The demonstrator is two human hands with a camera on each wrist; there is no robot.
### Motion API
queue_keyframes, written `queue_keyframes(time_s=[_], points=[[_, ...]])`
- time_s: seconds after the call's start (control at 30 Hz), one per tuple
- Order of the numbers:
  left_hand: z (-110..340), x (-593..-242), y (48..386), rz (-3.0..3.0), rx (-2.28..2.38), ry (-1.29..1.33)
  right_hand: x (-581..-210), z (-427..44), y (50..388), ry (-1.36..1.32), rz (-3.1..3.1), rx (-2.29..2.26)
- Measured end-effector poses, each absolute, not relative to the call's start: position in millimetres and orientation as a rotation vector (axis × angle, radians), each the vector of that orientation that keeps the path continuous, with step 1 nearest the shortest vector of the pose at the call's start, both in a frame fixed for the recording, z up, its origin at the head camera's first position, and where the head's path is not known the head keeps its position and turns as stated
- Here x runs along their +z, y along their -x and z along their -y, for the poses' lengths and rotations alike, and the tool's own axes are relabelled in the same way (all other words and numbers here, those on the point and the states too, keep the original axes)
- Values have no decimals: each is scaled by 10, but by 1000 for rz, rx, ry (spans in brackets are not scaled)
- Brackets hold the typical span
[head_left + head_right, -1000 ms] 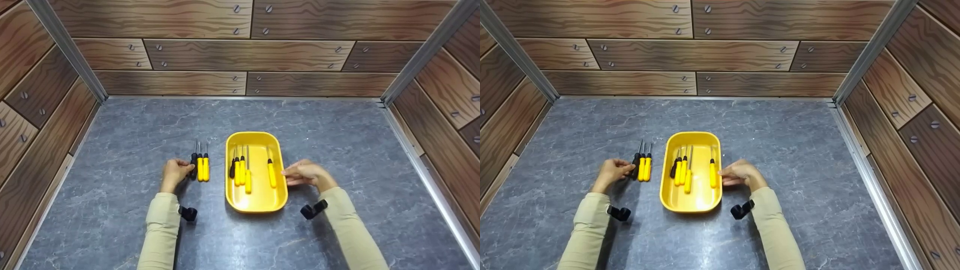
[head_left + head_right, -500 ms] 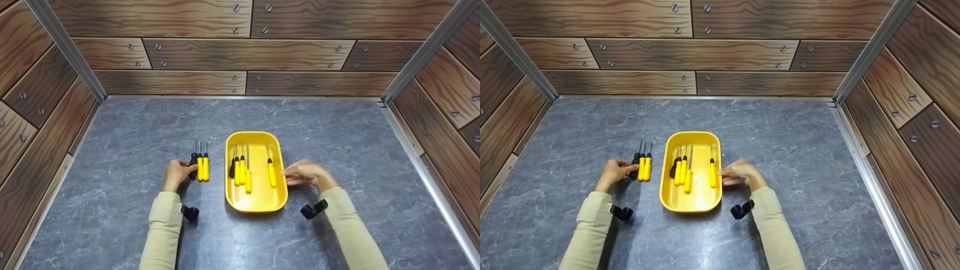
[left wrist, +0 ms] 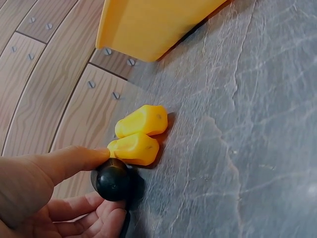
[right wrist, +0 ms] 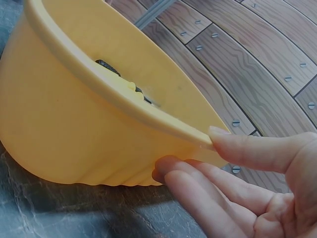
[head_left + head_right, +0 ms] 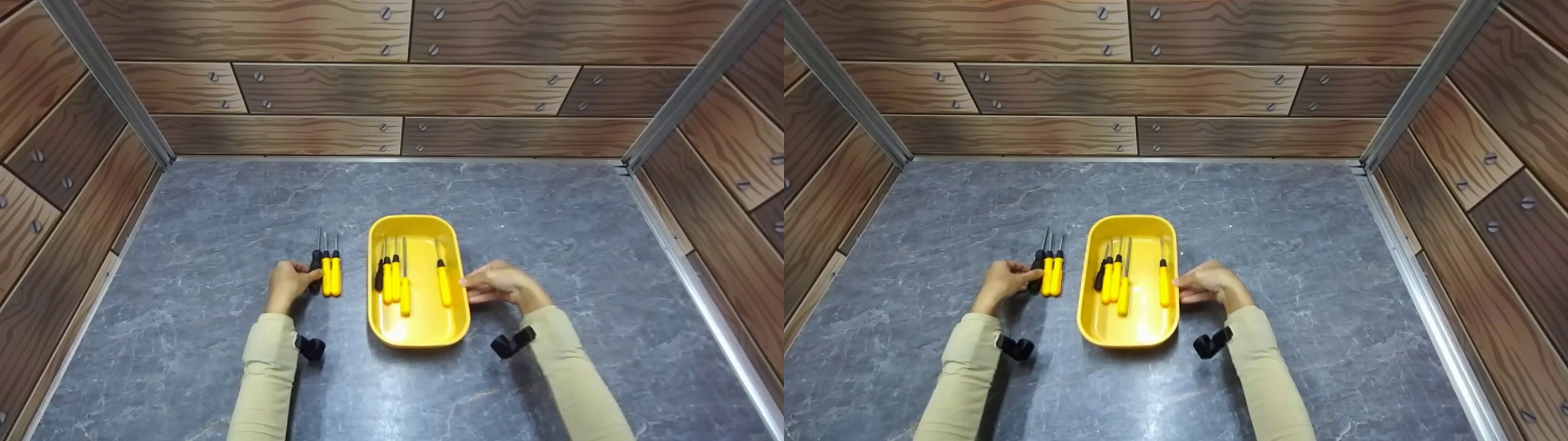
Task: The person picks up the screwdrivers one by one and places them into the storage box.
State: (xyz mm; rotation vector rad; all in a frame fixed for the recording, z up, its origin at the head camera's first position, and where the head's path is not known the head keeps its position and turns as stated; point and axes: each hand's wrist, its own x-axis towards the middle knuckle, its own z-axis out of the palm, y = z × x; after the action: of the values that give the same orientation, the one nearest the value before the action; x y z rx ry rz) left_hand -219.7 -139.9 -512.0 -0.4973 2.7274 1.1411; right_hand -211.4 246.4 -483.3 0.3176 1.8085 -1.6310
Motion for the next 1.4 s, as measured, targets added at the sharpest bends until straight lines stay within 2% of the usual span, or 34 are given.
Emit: queue_keyframes(time_s=[0.6,1.4], points=[[1458,-5134,2170,-2708,1215,469,-4839,-2450,2106,-350,-1866,-1589],[1489,-4974,2202,-2661,1314,447,-4831,-2458,2120,-322,-1818,-1611]])
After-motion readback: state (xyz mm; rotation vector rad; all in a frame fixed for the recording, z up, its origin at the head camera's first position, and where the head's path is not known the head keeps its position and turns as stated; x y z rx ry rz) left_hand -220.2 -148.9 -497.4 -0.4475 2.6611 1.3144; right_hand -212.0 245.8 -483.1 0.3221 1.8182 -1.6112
